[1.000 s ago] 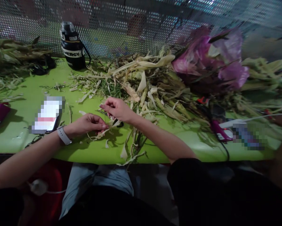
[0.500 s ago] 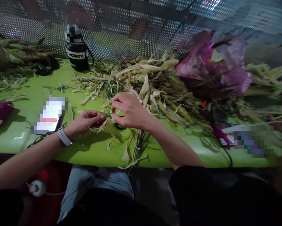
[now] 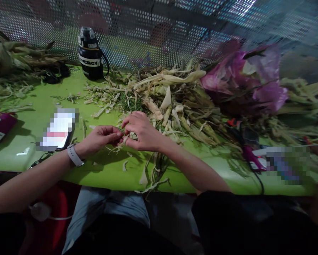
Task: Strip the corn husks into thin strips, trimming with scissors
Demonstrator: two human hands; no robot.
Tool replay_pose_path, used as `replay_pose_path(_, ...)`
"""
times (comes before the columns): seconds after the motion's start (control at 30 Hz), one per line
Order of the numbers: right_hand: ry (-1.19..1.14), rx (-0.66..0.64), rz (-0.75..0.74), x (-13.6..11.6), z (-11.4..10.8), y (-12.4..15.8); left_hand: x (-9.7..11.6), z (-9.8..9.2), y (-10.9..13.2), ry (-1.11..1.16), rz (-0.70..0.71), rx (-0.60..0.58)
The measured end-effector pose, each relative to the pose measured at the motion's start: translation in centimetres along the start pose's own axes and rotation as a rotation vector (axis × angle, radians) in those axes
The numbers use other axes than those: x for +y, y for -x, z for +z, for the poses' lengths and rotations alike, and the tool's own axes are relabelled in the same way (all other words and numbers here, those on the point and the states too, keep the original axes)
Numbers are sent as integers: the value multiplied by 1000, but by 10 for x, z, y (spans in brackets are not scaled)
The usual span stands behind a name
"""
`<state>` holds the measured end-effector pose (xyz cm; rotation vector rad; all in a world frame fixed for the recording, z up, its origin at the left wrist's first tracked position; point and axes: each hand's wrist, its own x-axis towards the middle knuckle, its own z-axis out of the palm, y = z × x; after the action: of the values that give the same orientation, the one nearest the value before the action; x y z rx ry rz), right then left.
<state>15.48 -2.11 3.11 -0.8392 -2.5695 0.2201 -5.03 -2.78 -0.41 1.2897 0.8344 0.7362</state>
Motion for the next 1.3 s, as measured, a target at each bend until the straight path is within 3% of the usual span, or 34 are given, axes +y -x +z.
replay_pose_path(0.4, -183, -18, 39, 4, 0, -1, 4, -1, 2, 60, -104, 3)
replay_pose_path(0.7, -181, -33, -7, 3, -1, -1, 6, -1, 2, 50, -140, 56)
replay_pose_path(0.97, -186, -50, -13, 4, -2, 1, -3, -8, -2, 197, -173, 64)
replay_pose_path(1.3, -147, -51, -39, 3, -2, 1, 3, -4, -1, 243, -230, 70)
